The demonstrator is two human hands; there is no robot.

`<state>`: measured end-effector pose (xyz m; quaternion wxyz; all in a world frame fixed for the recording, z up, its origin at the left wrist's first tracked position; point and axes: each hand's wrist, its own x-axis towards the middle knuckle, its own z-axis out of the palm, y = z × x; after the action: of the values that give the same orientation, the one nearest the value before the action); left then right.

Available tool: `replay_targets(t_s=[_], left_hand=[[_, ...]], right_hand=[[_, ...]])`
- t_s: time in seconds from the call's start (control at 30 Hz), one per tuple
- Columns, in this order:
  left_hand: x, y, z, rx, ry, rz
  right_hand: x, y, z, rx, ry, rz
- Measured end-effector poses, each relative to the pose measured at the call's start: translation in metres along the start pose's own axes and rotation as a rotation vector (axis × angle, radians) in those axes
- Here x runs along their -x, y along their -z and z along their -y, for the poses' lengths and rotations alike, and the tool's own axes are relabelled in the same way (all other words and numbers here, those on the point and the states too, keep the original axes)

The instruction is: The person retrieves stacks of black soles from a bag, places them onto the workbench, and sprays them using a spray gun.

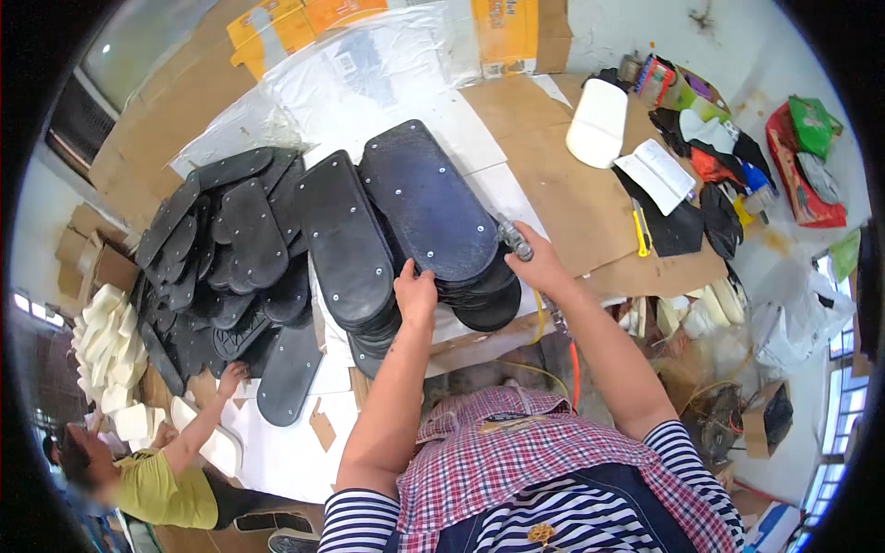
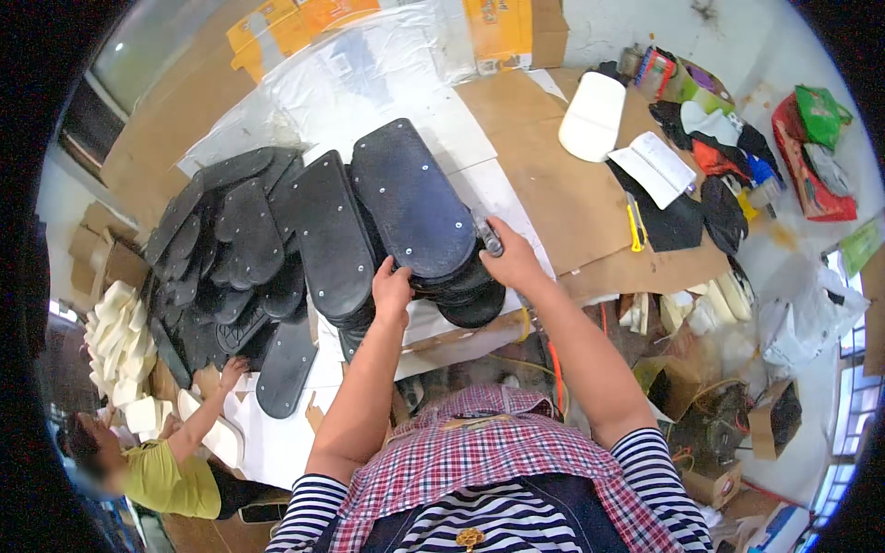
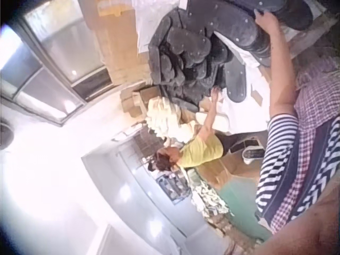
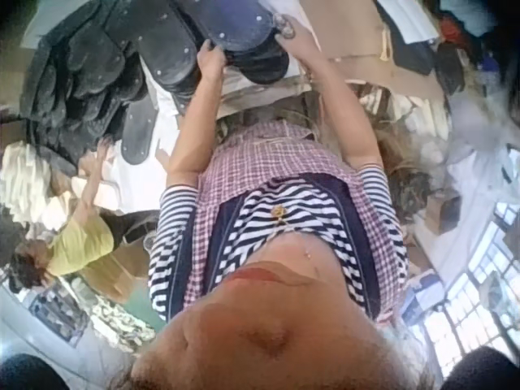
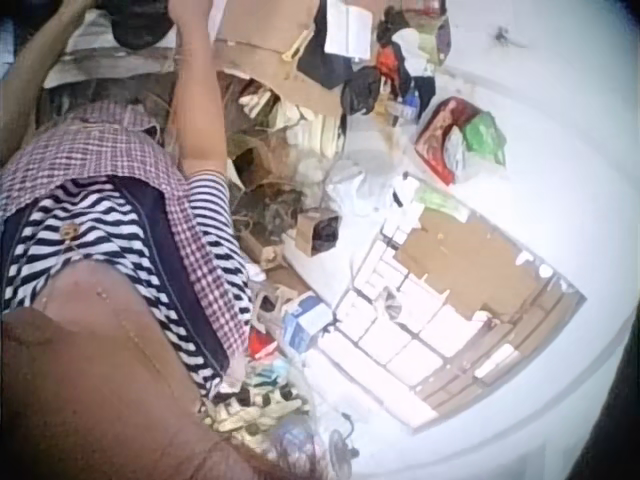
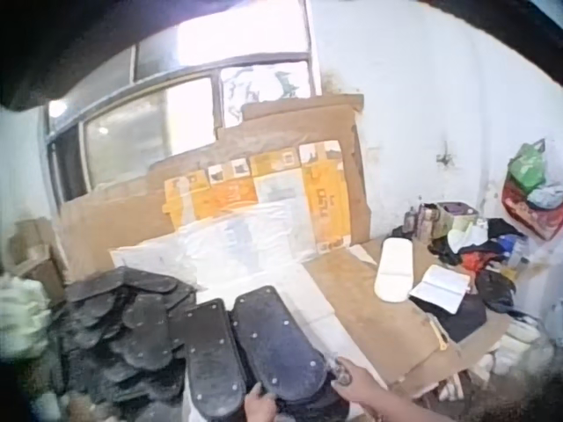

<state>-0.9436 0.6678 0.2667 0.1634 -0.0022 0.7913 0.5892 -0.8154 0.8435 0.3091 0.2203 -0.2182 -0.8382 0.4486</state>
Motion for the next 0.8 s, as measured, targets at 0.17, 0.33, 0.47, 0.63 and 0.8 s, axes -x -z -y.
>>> replay_targets(t_s=[0.17, 0.33, 0.47, 0.63, 0.8], left_hand=[[-0.007, -0.001, 0.015, 0.112, 0.061, 0.008], [0.005, -0.003, -0.016, 0.323, 0.171, 0.028], [0.027, 0.007, -0.046, 0.509, 0.252, 0.021], [0.028, 0.002, -0.069, 0.647, 0.252, -0.003], [0.017, 0.003, -0.061, 0.886, 0.138, -0.04]], right_hand=[[0.005, -0.012, 0.019, 0.213, -0.131, 0.038], [0.006, -0.01, 0.011, 0.219, -0.031, -0.014], [0.01, -0.006, 0.018, 0.236, -0.094, 0.029], [0.024, -0.004, 0.02, 0.147, -0.1, 0.047], [0.049, 0.004, 0.027, -0.064, -0.067, 0.05]])
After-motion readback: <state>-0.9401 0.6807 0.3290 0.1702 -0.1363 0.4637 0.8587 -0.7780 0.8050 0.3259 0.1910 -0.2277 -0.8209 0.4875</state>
